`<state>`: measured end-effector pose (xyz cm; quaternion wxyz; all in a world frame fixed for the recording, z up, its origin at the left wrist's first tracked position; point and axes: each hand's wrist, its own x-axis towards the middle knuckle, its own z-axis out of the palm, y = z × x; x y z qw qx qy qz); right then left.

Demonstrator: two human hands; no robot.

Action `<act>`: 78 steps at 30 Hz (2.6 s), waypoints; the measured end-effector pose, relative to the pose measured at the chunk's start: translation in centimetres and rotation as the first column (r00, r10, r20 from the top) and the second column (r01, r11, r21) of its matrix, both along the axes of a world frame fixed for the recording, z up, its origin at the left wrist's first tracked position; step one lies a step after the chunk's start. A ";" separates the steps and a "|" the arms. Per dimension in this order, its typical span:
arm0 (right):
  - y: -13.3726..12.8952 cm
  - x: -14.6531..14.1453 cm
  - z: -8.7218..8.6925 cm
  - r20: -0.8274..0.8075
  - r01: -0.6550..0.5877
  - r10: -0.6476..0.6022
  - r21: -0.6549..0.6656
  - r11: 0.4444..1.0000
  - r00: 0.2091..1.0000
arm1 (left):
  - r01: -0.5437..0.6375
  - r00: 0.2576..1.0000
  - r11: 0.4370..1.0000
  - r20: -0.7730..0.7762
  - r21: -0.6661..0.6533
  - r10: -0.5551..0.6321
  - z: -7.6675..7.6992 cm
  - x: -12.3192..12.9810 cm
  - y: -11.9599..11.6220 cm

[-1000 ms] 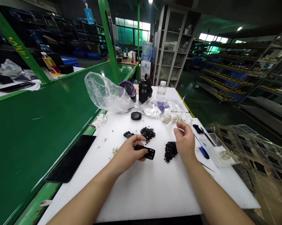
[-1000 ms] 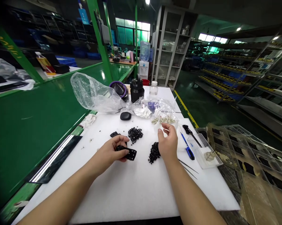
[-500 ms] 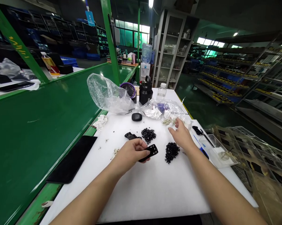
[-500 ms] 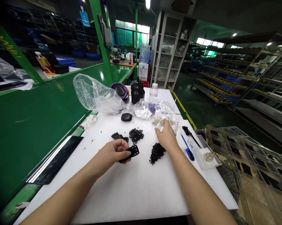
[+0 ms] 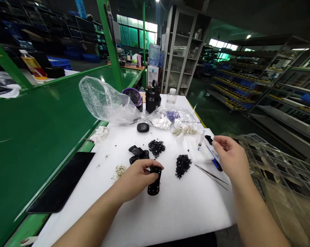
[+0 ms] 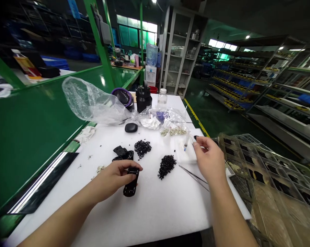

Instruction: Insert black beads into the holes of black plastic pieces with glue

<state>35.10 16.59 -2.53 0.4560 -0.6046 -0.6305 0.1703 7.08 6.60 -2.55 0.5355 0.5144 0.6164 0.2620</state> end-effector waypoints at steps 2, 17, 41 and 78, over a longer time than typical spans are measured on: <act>-0.6 2.1 0.1 -0.071 0.047 -0.042 0.068 0.997 0.997 | 0.037 0.998 0.999 -0.055 0.020 -0.036 -0.1 0.0 0.0; 4.2 -2.2 -1.6 -0.168 -0.081 0.075 -0.029 0.996 0.983 | 0.015 0.998 1.000 -0.057 0.012 -0.014 0.2 1.2 0.3; -5.6 -12.8 1.1 -0.874 -0.773 0.485 0.283 0.568 0.036 | 0.050 0.994 0.997 0.092 0.050 -0.054 0.4 2.2 -0.2; -5.5 -12.8 0.6 -0.868 -0.781 0.496 0.299 0.548 0.016 | 0.136 0.989 0.989 0.058 0.051 -0.139 0.5 2.0 -0.2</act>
